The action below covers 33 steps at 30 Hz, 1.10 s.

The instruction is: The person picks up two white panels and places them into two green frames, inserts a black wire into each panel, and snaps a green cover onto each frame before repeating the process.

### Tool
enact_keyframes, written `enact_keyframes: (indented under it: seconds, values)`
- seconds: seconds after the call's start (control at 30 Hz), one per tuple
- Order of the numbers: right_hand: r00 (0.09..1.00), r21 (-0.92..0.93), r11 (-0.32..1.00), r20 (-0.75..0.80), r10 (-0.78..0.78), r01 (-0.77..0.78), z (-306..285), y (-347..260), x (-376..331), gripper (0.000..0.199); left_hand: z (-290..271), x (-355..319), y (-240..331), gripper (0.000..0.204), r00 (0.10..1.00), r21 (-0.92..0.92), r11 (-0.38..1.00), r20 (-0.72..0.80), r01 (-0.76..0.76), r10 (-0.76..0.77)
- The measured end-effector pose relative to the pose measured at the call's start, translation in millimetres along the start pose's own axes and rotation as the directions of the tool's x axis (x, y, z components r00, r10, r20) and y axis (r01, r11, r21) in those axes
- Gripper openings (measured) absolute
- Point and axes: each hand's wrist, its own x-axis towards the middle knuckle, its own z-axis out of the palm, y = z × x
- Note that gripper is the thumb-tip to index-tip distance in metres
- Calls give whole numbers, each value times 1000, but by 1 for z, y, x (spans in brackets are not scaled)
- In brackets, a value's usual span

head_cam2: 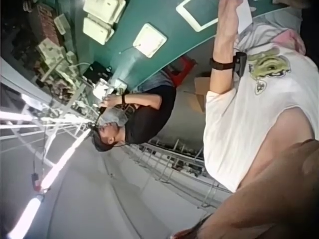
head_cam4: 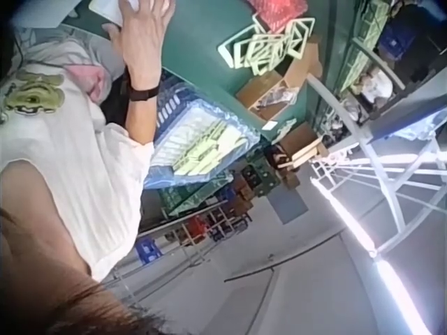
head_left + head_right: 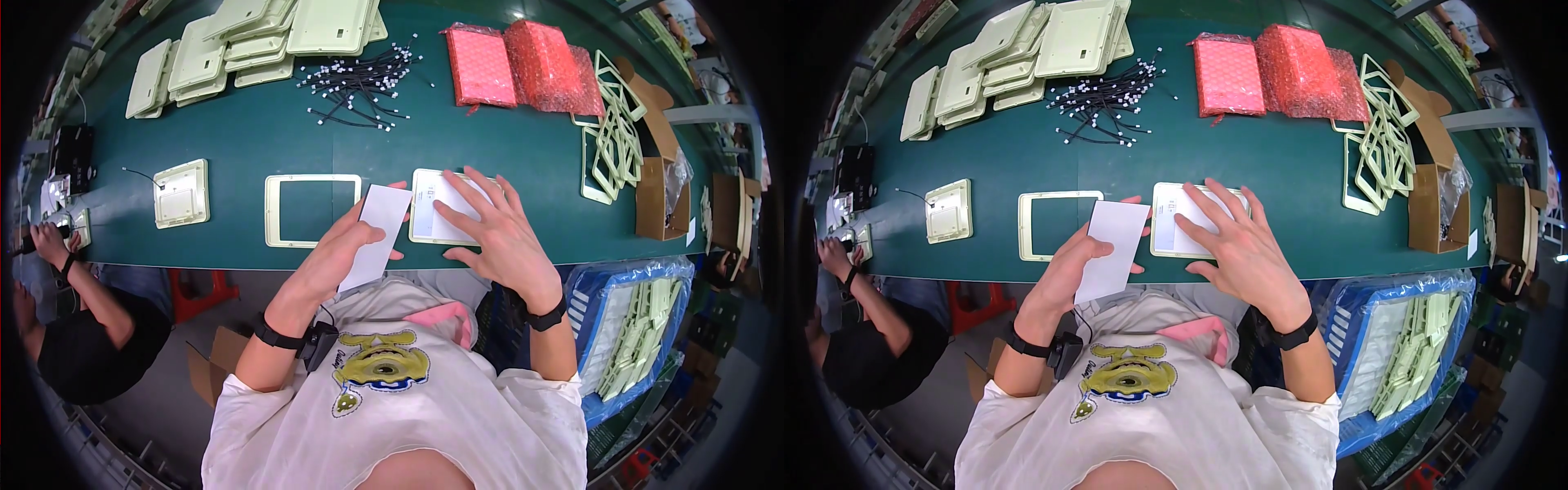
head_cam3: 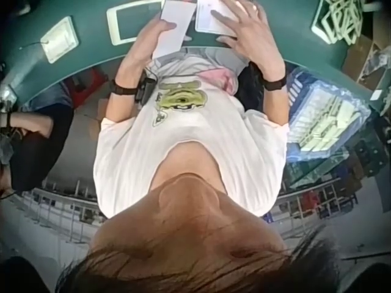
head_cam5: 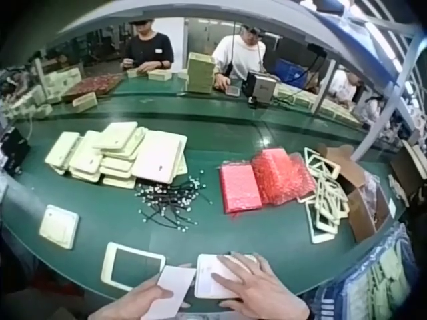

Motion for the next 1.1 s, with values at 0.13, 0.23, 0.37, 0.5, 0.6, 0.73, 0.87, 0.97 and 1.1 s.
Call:
enact_keyframes:
  seconds: [0.13,0.23,0.37,0.5,0.6,0.73,0.87,0.97,1.1]
  values:
    - [985,103,995,-169,36,-19,-2,-21,1,86,8,-10,6,77,991,67,991,-59,-117,121]
    - [985,606,795,-140,105,2,-1,-55,7,98,19,-23,11,79,959,185,949,-82,-254,273]
    - [994,898,435,-93,64,56,-4,-54,22,113,24,-36,13,96,783,805,431,65,-407,618]
    - [998,912,404,-66,-8,64,-2,-54,32,114,18,-43,17,112,686,879,166,217,-447,694]
    - [995,899,428,-87,-43,97,6,-52,36,109,11,-48,15,115,717,860,234,196,-453,669]
    - [985,924,341,-166,-42,171,11,-54,40,99,2,-54,14,120,730,835,265,215,-482,649]
    - [981,963,192,-196,15,189,10,-53,40,93,-16,-69,20,120,849,692,570,120,-443,514]
    - [979,967,163,-203,30,196,8,-50,36,90,-30,-71,13,121,844,669,582,130,-462,520]
    - [961,717,641,-232,-150,273,-10,-53,37,85,-42,-73,14,120,834,714,517,174,-473,523]
